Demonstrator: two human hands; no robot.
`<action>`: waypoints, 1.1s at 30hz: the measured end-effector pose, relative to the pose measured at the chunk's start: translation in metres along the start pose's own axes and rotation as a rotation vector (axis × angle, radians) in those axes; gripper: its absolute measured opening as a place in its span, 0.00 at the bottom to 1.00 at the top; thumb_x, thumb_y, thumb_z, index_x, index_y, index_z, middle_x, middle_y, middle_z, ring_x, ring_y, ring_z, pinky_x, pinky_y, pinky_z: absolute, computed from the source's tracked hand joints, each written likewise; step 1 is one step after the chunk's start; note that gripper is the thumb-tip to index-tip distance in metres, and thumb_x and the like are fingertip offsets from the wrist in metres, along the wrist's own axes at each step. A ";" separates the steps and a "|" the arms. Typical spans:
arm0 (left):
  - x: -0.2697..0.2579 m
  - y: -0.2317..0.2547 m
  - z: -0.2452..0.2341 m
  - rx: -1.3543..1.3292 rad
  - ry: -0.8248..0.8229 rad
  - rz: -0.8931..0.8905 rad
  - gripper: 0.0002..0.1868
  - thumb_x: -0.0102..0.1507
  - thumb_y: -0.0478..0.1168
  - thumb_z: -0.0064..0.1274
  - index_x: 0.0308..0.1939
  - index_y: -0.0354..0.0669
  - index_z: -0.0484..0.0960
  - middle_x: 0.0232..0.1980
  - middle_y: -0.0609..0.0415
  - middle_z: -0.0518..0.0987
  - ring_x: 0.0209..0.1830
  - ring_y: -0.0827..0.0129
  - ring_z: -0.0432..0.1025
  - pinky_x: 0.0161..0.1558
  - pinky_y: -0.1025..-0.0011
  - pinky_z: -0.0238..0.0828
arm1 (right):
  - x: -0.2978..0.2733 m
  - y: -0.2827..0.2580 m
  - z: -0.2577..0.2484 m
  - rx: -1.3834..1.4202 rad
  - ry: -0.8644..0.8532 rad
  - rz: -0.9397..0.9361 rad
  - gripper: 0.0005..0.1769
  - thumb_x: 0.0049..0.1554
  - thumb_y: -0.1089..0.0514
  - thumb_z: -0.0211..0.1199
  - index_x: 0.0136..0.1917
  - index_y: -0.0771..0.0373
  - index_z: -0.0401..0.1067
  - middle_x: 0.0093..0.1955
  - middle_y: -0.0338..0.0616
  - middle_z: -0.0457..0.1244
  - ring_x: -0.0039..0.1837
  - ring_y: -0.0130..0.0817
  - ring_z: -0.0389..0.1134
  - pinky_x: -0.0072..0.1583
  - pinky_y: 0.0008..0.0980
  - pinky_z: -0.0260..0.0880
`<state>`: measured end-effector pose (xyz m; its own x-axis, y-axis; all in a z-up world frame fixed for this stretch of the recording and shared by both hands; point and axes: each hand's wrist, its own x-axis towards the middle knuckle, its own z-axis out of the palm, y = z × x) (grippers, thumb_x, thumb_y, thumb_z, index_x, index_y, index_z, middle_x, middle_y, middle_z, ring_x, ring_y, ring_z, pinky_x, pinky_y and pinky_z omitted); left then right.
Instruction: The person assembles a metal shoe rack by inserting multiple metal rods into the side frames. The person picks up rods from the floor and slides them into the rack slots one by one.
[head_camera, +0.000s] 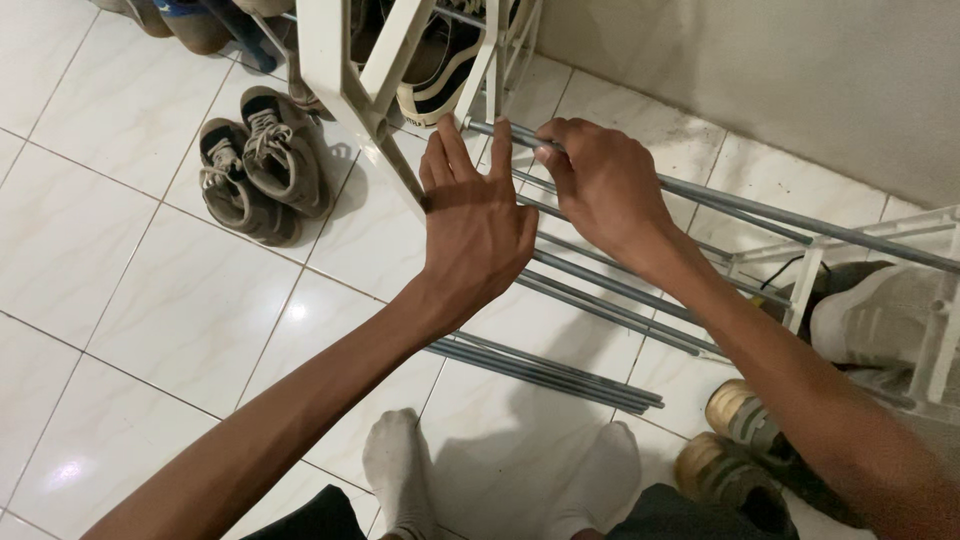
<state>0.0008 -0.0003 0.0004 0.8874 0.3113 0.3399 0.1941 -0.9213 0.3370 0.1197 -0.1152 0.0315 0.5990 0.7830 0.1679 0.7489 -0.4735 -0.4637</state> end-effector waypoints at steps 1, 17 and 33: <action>0.001 0.000 0.000 -0.005 -0.013 -0.010 0.43 0.60 0.46 0.57 0.72 0.24 0.60 0.69 0.07 0.49 0.70 0.21 0.50 0.66 0.35 0.51 | 0.001 -0.001 -0.001 0.007 -0.028 0.024 0.14 0.67 0.54 0.56 0.54 0.65 0.76 0.39 0.52 0.69 0.40 0.48 0.71 0.46 0.46 0.69; 0.002 -0.003 0.005 0.004 -0.017 0.034 0.43 0.60 0.48 0.55 0.72 0.24 0.59 0.67 0.05 0.49 0.69 0.18 0.49 0.65 0.33 0.50 | 0.020 0.006 0.008 0.034 -0.157 0.114 0.19 0.69 0.48 0.52 0.49 0.63 0.76 0.31 0.51 0.66 0.34 0.43 0.69 0.43 0.44 0.69; -0.004 -0.005 0.004 0.006 0.044 0.070 0.42 0.61 0.46 0.53 0.73 0.25 0.60 0.69 0.07 0.49 0.70 0.20 0.51 0.66 0.34 0.51 | 0.003 -0.004 0.019 -0.196 0.118 -0.177 0.11 0.66 0.57 0.58 0.54 0.68 0.74 0.45 0.52 0.68 0.45 0.48 0.71 0.43 0.43 0.72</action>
<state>-0.0020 0.0016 -0.0063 0.8797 0.2559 0.4008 0.1348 -0.9425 0.3059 0.1133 -0.1034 0.0169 0.4743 0.8133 0.3370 0.8784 -0.4113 -0.2435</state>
